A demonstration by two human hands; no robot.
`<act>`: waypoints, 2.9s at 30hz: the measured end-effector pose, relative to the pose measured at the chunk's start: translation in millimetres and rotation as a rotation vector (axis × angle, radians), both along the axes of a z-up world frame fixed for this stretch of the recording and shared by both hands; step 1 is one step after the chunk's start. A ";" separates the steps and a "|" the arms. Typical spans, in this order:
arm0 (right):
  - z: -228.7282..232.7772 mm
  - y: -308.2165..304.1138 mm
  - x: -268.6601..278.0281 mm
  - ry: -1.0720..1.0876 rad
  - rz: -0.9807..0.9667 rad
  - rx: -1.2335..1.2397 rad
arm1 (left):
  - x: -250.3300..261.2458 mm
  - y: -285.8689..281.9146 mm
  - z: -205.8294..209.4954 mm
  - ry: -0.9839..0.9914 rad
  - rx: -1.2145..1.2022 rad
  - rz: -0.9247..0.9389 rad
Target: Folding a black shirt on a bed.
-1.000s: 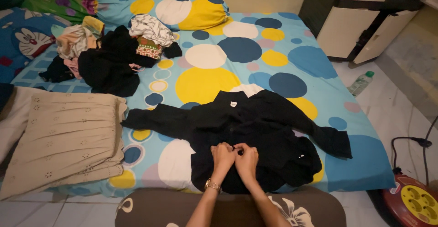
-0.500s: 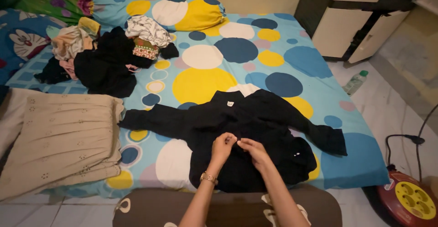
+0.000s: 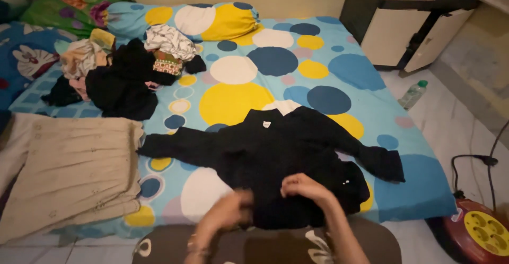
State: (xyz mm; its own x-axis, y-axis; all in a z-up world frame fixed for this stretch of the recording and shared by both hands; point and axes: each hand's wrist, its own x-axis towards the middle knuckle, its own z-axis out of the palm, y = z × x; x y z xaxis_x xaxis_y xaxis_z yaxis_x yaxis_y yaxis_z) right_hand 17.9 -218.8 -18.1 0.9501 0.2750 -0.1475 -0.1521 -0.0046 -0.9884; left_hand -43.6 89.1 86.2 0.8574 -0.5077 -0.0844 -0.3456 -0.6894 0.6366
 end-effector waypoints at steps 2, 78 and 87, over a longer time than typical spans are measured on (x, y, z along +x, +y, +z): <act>18.1 -9.4 7.1 -0.015 0.240 -0.269 | 1.8 19.2 8.9 0.420 0.203 -0.377; 21.8 -87.1 142.9 0.163 0.056 0.642 | 189.9 -4.2 -113.6 0.367 -0.785 0.303; 66.2 -34.2 103.5 -0.264 -0.357 -0.283 | 184.5 -3.3 -105.2 0.259 -0.697 0.301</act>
